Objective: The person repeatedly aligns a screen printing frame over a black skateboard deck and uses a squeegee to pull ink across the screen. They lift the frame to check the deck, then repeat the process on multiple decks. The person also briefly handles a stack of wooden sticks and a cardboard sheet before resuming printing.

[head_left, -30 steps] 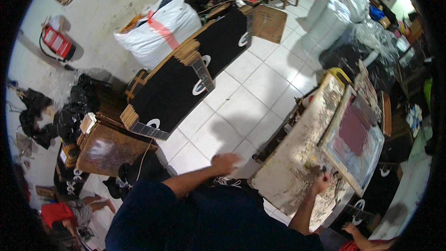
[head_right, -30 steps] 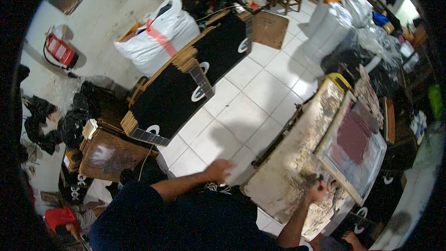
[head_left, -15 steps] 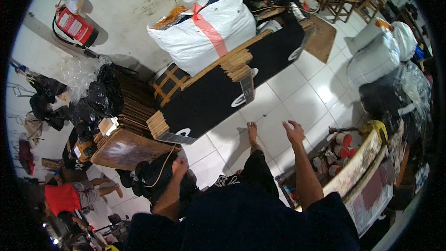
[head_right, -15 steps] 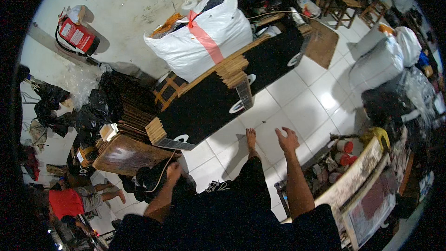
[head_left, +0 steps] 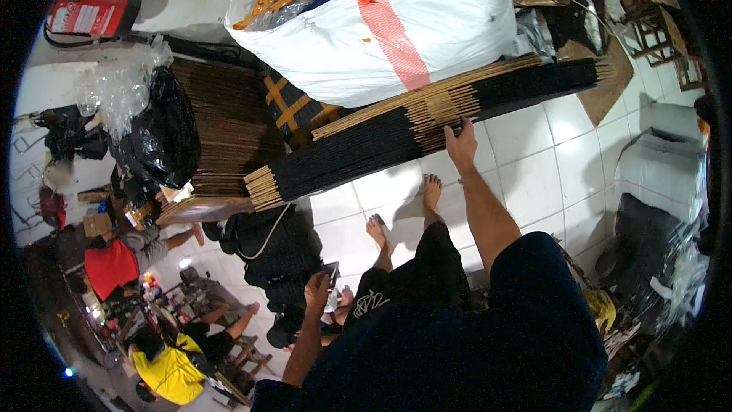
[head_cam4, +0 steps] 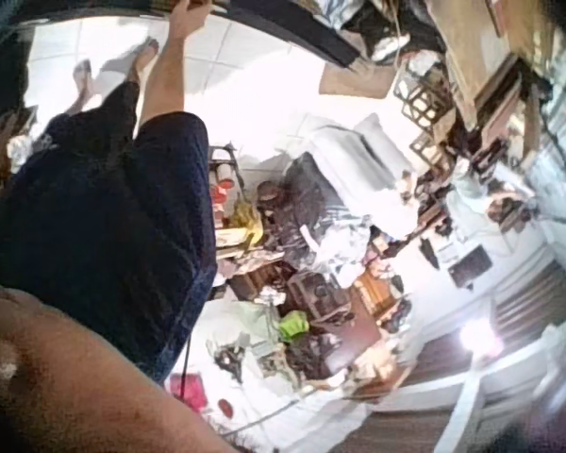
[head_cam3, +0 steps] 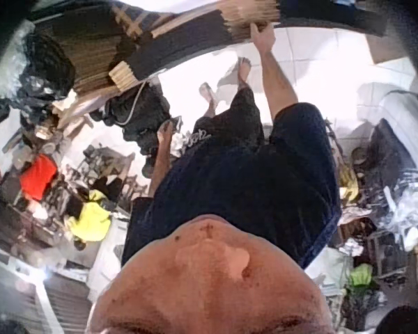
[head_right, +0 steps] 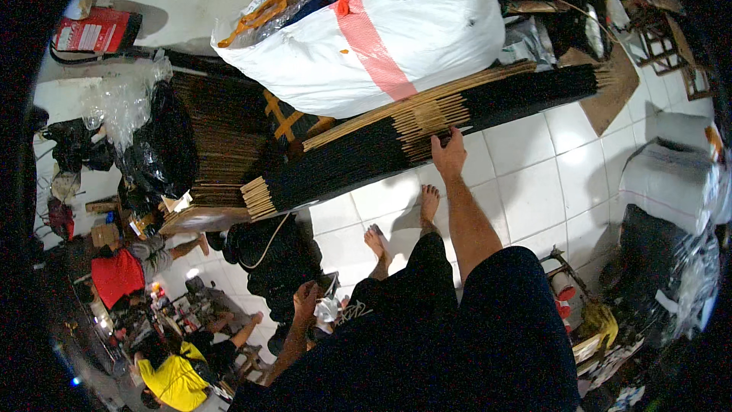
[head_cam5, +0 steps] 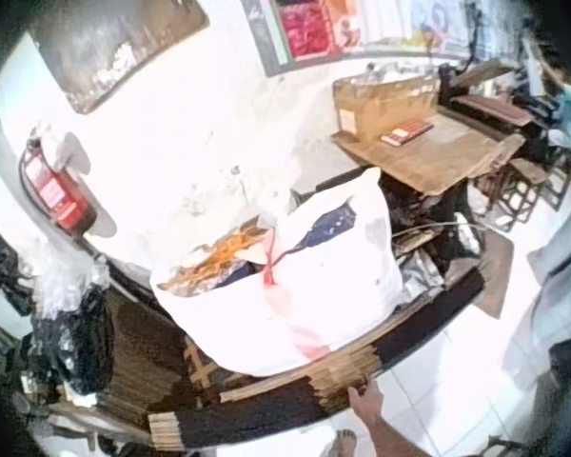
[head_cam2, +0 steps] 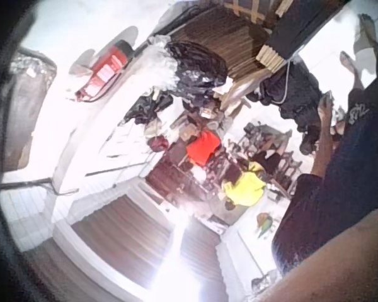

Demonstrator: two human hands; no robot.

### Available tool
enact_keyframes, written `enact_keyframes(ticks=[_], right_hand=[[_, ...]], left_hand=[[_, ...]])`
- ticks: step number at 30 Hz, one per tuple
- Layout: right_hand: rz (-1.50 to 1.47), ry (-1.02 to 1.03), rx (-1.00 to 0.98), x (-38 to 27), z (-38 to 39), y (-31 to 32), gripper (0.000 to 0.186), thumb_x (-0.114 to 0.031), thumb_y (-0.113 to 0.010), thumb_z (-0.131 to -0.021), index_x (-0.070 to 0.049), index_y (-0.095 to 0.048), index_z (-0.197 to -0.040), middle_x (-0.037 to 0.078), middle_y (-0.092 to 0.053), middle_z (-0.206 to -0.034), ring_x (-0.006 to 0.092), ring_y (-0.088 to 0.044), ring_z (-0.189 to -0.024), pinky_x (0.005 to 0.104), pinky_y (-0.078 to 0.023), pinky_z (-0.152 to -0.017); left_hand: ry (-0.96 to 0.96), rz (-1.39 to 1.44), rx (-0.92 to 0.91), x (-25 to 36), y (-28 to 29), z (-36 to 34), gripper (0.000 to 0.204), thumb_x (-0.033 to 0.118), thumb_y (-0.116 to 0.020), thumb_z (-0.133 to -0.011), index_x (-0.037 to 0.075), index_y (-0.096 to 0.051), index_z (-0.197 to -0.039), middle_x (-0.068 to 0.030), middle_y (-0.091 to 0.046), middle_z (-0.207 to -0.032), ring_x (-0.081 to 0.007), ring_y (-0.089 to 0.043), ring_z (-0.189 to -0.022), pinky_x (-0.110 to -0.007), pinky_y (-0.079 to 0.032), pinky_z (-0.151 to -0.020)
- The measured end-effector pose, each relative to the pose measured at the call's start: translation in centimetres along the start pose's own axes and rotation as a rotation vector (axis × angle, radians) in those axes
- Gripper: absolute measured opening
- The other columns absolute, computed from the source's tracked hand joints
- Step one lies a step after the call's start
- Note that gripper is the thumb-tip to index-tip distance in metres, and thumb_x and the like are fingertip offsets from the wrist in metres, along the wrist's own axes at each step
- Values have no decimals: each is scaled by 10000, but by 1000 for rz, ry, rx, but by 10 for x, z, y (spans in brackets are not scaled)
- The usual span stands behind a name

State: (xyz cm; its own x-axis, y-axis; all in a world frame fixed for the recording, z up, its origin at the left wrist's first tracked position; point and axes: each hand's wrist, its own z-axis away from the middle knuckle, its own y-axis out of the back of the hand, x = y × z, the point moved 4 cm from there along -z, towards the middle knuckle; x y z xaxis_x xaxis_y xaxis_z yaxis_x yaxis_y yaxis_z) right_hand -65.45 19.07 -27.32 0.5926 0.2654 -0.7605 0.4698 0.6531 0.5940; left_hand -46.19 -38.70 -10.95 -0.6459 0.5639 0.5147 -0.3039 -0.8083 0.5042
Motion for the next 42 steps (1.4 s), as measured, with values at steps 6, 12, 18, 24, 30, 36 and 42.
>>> enact_keyframes(ticks=[6, 12, 18, 24, 30, 36, 42], right_hand=[[26, 117, -31, -16, 3, 24, 534, -442, -683, -964, -15, -588, -1271, 193, -650, -1194, 369, -653, -1042, 510, -515, -862], [38, 204, 9, -30, 12, 40, 480, -426, -657, -987, -32, -607, -1256, 194, -643, -1116, 371, -657, -954, 494, -530, -786], [236, 131, -35, -23, 16, 45, 455, -453, -640, -995, -67, -614, -1236, 182, -632, -1074, 412, -641, -945, 530, -513, -806], [187, 73, 34, 39, 32, 40, 386, -396, -656, -982, -35, -637, -1114, 201, -666, -1097, 406, -653, -1017, 479, -523, -856], [-1, -671, -487, 120, 27, 58, 628, -561, -617, -943, -84, -595, -1352, 100, -605, -1202, 246, -562, -1063, 453, -475, -896], [311, -863, -812, 196, 36, 50, 812, -674, -495, -1008, -17, -530, -1484, 188, -609, -1426, 311, -620, -1216, 487, -487, -1026], [503, -864, -826, 178, 17, 47, 809, -685, -376, -1037, -23, -557, -1466, 194, -638, -1380, 351, -642, -1203, 499, -498, -1037]], left_hand=[[248, 32, -65, -9, -22, -15, 403, 236, -728, -969, 6, -661, -1293, -144, -758, -1019, -184, -730, -815, -324, -579, -690], [158, -64, -134, 6, -31, -45, 393, 249, -702, -989, -21, -669, -1272, -113, -747, -1011, -182, -736, -815, -318, -598, -648], [91, 190, 13, 32, -14, -65, 338, 227, -681, -997, -17, -688, -1230, -63, -729, -874, -136, -706, -732, -315, -583, -609], [183, -109, 488, -24, 75, -131, 562, 499, -494, -1069, -41, -637, -1009, -241, -661, -862, -394, -646, -789, -490, -506, -711], [262, -63, 796, -109, 162, -230, 759, 631, -440, -1049, -96, -623, -1167, -295, -670, -1004, -445, -620, -881, -543, -473, -820], [448, -45, 358, -171, 179, -286, 753, 674, -516, -995, -39, -674, -1179, -253, -715, -1115, -346, -688, -965, -483, -499, -858], [522, 326, -253, -165, 140, -311, 634, 553, -623, -981, -18, -652, -1255, -198, -678, -1324, -324, -705, -1094, -473, -559, -932]])
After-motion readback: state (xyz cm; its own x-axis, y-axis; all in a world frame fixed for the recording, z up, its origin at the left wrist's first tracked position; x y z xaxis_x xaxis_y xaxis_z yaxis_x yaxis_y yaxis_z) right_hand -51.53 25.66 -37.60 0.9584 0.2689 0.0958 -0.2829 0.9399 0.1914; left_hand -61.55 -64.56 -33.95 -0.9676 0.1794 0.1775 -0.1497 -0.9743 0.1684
